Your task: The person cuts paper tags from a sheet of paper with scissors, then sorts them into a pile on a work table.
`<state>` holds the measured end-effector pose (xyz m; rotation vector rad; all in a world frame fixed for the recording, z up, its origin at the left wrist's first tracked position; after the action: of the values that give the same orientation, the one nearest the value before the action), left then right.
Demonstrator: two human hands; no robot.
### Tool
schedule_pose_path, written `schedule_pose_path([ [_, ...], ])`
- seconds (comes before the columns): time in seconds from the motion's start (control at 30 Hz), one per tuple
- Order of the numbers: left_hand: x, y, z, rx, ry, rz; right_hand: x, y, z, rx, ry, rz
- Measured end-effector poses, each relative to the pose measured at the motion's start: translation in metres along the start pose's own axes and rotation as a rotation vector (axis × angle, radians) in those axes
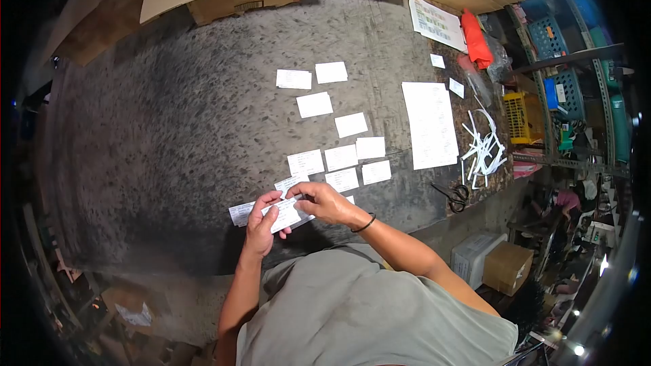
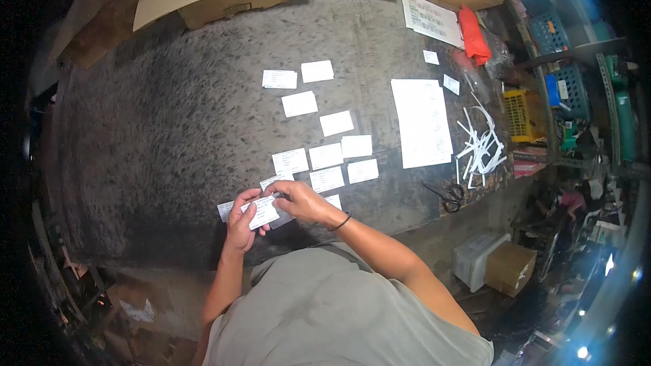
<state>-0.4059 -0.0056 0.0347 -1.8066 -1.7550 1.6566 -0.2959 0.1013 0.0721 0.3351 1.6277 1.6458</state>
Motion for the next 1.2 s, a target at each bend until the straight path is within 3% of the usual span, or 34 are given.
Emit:
schedule_pose_path([
  [0.17, -0.003, -0.003, -0.027, -0.352, 0.009, 0.069, -0.008, -0.002, 0.014, 0.018, -0.057, -0.138],
  [0.23, 0.004, 0.002, -0.029, -0.322, 0.055, 0.089, -0.006, -0.005, 0.018, 0.058, -0.068, -0.209],
  [0.3, 0.01, 0.003, -0.03, -0.292, 0.1, 0.112, 0.0, -0.005, 0.023, 0.038, -0.106, -0.095],
  [0.63, 0.047, -0.003, -0.037, -0.157, 0.095, 0.134, 0.042, -0.008, 0.05, -0.112, -0.083, -0.004],
  [0.7, 0.056, -0.004, -0.035, -0.163, 0.101, 0.14, 0.07, -0.003, 0.078, -0.241, -0.155, 0.177],
  [0.77, 0.06, -0.011, -0.032, -0.121, 0.057, 0.124, 0.112, 0.004, 0.133, -0.396, -0.371, 0.3],
  [0.8, 0.061, -0.015, -0.032, -0.111, 0.031, 0.125, 0.139, -0.022, 0.166, -0.361, -0.453, 0.223],
  [0.87, 0.064, -0.014, -0.025, -0.088, 0.022, 0.127, 0.178, -0.019, 0.21, -0.661, -0.542, 0.331],
  [1.0, 0.067, -0.012, -0.01, -0.024, -0.03, 0.125, 0.226, -0.042, 0.242, -0.792, -0.519, 0.371],
  [1.2, 0.067, -0.006, 0.006, 0.052, -0.129, 0.097, 0.244, -0.052, 0.231, -0.917, -0.333, 0.18],
])
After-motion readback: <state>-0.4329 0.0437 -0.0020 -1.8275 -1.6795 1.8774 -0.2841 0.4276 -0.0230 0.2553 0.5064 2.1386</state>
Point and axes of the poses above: each hand's wrist, its own x-axis towards the middle knuckle, its own z-axis out of the back of the hand, y = z × x, the point moved 6 cm from there along x, towards the middle knuckle, and after that the axes turned 14 degrees about -y, right-handed, at the moved point
